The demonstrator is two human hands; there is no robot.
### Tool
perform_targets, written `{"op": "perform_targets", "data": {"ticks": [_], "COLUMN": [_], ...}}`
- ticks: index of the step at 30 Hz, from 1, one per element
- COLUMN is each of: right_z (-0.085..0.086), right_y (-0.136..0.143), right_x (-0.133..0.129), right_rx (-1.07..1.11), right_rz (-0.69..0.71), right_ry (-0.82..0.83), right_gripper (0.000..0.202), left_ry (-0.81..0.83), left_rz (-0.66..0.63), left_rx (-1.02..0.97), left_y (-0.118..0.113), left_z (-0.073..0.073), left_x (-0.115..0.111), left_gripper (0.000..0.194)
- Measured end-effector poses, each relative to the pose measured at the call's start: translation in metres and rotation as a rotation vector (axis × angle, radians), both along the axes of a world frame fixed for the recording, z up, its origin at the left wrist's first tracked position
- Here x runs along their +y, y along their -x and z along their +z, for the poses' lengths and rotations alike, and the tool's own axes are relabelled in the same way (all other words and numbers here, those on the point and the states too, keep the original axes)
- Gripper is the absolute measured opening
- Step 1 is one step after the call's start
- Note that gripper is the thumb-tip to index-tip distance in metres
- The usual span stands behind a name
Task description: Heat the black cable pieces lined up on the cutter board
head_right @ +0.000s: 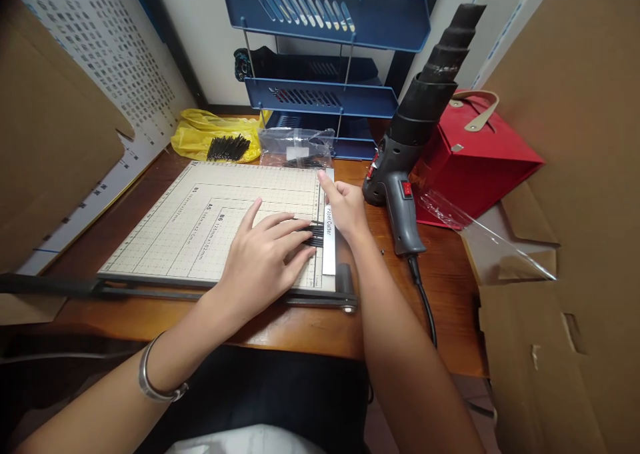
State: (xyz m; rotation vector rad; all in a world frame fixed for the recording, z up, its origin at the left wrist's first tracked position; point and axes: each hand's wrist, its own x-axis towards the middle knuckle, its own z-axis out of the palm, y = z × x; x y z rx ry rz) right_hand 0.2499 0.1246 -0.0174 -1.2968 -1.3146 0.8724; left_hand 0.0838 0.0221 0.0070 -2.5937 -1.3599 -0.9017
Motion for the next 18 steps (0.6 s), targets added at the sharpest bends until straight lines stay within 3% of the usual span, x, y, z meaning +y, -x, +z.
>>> {"op": "perform_targets", "data": {"ticks": [3, 9, 18], "right_z": [0.0, 0.002, 0.002], "right_y": [0.0, 0.001, 0.001], "right_x": [0.0, -0.002, -0.001], "right_rx": [0.01, 0.014, 0.002], "right_rz": [0.0, -0.002, -0.013], "right_ry": [0.0, -0.009, -0.006], "right_gripper": [0.077, 0.076, 0.078], "left_ry": [0.03, 0.135, 0.122], "left_rz": [0.011, -0.011, 0.005], "left_rx": [0.035, 0.176, 0.235], "left_y": [0.001, -0.005, -0.009], "left_z": [0.0, -0.005, -0.011], "left_x": [-0.003, -0.019, -0.026], "left_gripper": [0.024, 0.066, 0.076]}}
